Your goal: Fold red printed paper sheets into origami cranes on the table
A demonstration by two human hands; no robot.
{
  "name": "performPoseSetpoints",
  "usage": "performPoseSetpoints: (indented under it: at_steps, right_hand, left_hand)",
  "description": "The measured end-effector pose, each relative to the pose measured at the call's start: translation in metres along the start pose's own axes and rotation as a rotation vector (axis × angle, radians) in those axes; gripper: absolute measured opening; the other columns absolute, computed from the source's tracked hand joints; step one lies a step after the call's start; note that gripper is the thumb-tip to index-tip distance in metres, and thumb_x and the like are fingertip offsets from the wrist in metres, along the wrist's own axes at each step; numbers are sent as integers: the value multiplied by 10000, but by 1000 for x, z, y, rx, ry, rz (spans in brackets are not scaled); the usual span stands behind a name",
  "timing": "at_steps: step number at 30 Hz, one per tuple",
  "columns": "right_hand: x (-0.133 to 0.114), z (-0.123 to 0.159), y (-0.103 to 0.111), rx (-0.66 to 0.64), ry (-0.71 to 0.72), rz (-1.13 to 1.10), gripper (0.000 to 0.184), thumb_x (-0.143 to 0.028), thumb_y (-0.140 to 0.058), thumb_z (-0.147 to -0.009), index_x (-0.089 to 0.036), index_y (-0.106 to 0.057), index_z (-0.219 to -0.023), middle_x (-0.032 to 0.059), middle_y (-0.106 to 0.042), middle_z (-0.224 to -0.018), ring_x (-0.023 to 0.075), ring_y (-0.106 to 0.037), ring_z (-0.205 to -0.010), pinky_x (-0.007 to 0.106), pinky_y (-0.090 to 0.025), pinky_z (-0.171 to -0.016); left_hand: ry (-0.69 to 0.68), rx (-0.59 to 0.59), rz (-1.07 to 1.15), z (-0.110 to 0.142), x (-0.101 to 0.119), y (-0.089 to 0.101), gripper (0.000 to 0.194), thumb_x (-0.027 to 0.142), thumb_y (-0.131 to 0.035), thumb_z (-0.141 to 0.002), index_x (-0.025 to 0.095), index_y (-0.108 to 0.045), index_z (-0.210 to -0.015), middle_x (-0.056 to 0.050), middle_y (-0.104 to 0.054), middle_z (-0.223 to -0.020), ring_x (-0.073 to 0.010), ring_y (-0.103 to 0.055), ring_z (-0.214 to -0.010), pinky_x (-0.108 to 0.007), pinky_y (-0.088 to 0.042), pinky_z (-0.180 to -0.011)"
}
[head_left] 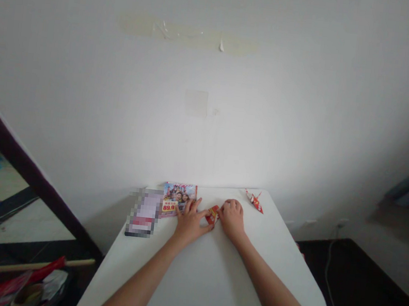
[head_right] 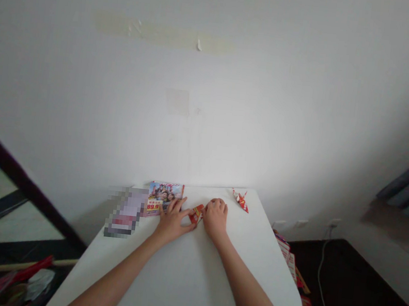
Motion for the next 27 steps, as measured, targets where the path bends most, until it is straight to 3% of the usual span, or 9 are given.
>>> performPoseSetpoints:
  at_steps: [5, 10, 15, 19, 27]
  right_hand:
    - [0, 0, 1, 2, -2, -1, 271, -362, -490, -978, -200, -667, -1104, 130, -589, -1279, 300, -446, -1239, 448, -352, -1060]
    - [0, 1, 1, 14, -5, -19, 242, -364, -510, -970, -203, -660, -1070, 134, -589, -1260, 290, -465, -1216, 429, -358, -1046]
    - [9, 1, -1, 48, -26, -129, 191, -348, -554, -945, -214, -651, -1040, 110, -623, -1140, 276, -498, -1170, 398, -372, -1032]
    - [23, -1, 0, 89, -39, -268, 189, -237, -517, -942, -188, -687, -1007, 111, -637, -1091, 254, -525, -1117, 364, -399, -1012]
    - [30, 0, 3, 99, 53, -402, 145, -207, -653, -857, -252, -786, -893, 93, -625, -1142, 252, -498, -1177, 388, -410, -1053]
  left_hand:
    - [-45, -33, -2, -1, 2, 1, 549, 645, -637, -798, 545, -557, -1331, 29, -290, -1645, -391, -167, -1511, -755, -15, -1143]
    - [-79, -45, 2, -3, 3, 3, 461, 665, -618, -808, 596, -589, -1263, 80, -291, -1643, -393, -180, -1509, -759, 4, -1140]
    - [-56, -56, 12, -4, 2, 3, 483, 684, -636, -778, 609, -588, -1253, 89, -291, -1641, -407, -174, -1510, -772, 2, -1133]
    - [-24, -34, 1, -3, 3, 2, 499, 683, -631, -779, 589, -590, -1267, 78, -297, -1640, -388, -166, -1513, -753, 26, -1145]
    - [-2, 18, -16, -3, 2, -2, 508, 715, -597, -783, 604, -571, -1278, 51, -334, -1624, -417, -202, -1491, -802, 51, -1098]
Point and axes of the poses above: each hand's wrist, its own z-axis away from the middle knuckle, its own y-axis out of the back of the hand, x = y × z, the point moved 5 cm from there along -z, towards the middle knuckle
